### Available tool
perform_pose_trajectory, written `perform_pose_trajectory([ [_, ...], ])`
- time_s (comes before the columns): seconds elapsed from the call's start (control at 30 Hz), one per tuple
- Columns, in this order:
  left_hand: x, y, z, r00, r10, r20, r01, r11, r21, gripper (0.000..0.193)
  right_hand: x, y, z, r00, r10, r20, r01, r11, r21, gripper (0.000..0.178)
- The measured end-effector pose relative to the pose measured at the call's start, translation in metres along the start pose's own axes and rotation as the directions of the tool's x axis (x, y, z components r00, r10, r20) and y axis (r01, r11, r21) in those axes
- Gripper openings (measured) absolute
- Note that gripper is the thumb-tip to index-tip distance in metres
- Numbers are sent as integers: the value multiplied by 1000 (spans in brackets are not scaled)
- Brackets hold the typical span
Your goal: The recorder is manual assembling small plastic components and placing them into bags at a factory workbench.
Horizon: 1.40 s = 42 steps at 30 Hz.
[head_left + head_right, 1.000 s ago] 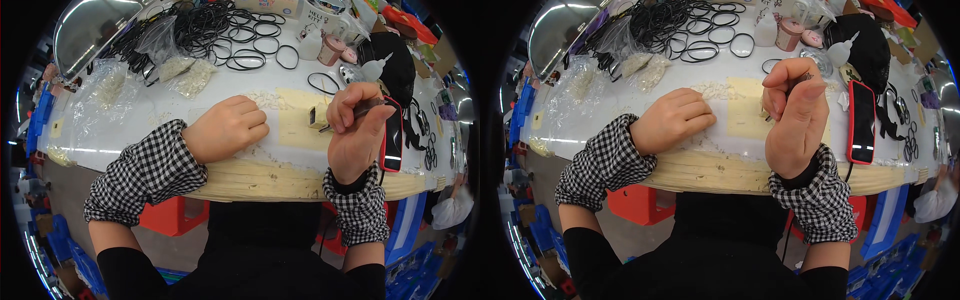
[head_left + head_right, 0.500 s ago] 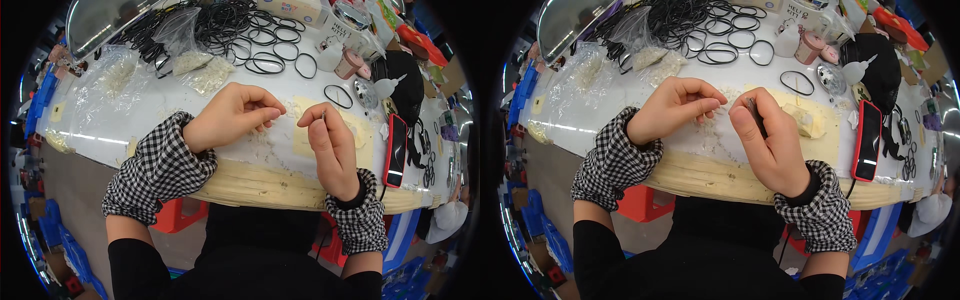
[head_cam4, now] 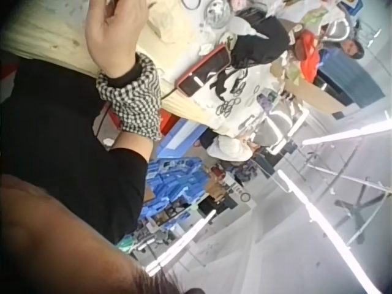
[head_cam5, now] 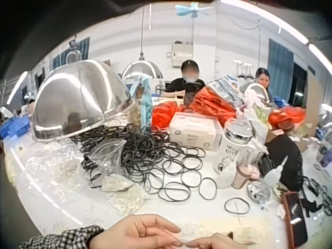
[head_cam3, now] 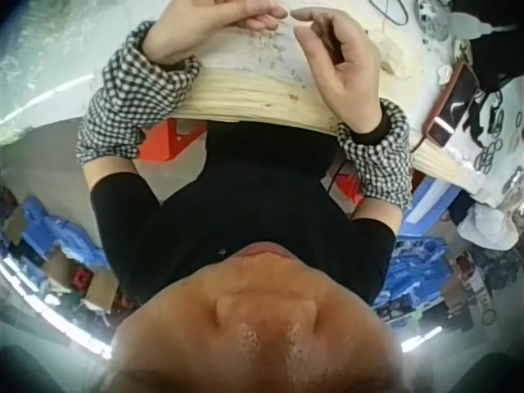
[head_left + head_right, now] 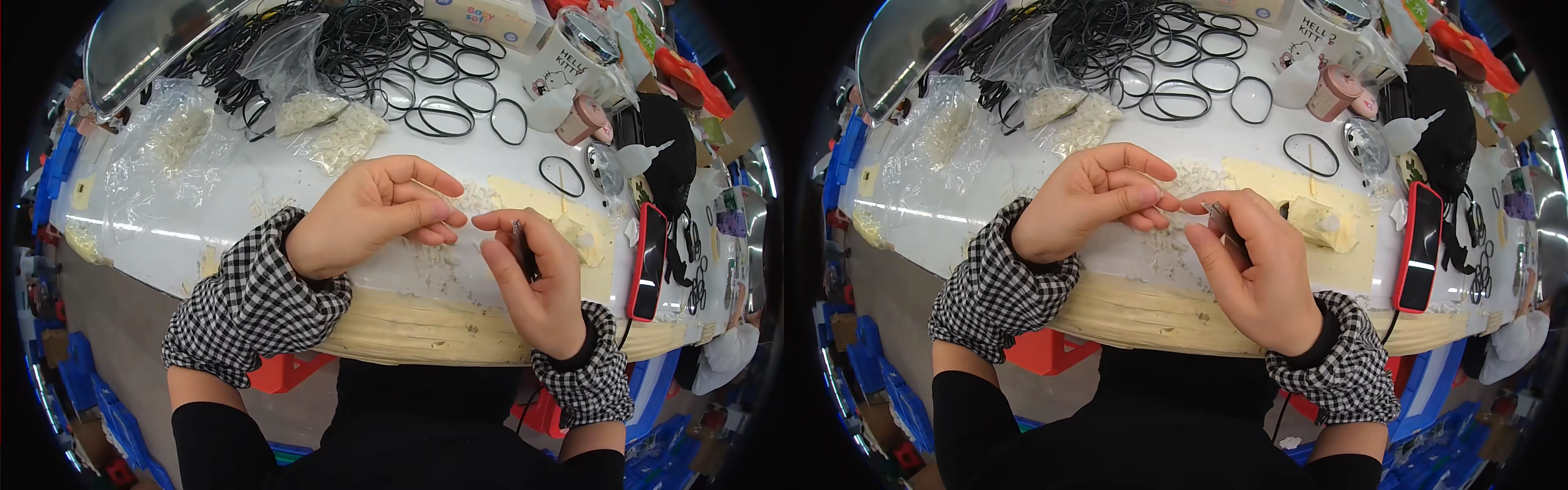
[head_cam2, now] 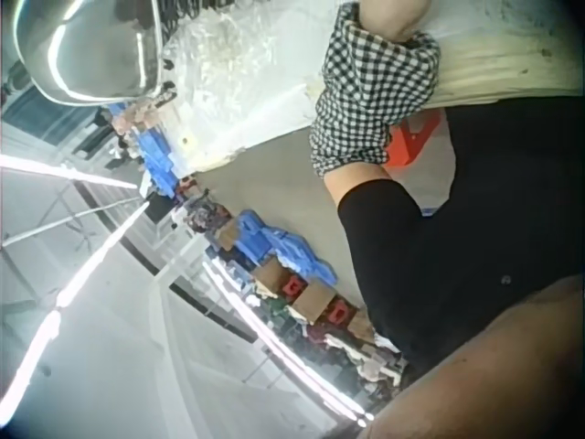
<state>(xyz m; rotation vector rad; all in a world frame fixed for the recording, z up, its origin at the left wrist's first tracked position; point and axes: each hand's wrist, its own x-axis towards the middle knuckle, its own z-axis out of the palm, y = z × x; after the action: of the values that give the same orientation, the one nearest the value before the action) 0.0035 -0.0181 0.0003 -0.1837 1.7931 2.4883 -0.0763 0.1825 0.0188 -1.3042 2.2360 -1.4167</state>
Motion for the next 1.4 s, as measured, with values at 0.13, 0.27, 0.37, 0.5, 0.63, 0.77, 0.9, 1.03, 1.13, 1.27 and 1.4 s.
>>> perform_pose_trajectory([
  [0.13,-5,4,4,995,-49,82,53,997,-50,14,2,-6,0,998,-34,-45,31,997,-77,19],
  [0.27,-6,3,6,990,-59,127,66,996,-52,12,3,-5,2,997,-56,-48,53,997,-53,14],
  [0.37,-6,2,6,988,-57,143,65,997,-49,11,3,-5,0,999,-41,-18,40,997,-69,11],
  [0.5,-7,0,7,989,-39,145,44,998,-37,11,2,-5,3,1000,-2,-4,2,999,-32,10],
  [0.63,-7,3,9,988,-29,155,40,997,-64,13,1,-1,5,999,-14,-33,15,1000,18,8],
  [0.77,-8,2,10,984,21,178,-10,998,-67,14,0,-3,5,997,39,-60,-35,998,61,8],
  [0.9,-7,0,10,986,9,166,-3,999,-38,13,-1,-3,6,994,85,-69,-77,992,102,8],
  [1.03,-5,-4,10,985,50,167,-37,996,-82,13,0,-8,5,998,21,-53,-19,999,28,8],
  [1.13,-4,-4,11,980,41,193,-14,990,-142,14,1,-13,6,998,-57,-24,56,998,-30,10],
  [1.27,-4,-2,8,979,17,203,22,982,-186,15,6,-5,2,975,-221,15,221,963,-155,20],
  [1.4,0,-10,5,962,8,272,75,953,-293,14,3,1,3,958,-283,46,279,883,-378,30],
])
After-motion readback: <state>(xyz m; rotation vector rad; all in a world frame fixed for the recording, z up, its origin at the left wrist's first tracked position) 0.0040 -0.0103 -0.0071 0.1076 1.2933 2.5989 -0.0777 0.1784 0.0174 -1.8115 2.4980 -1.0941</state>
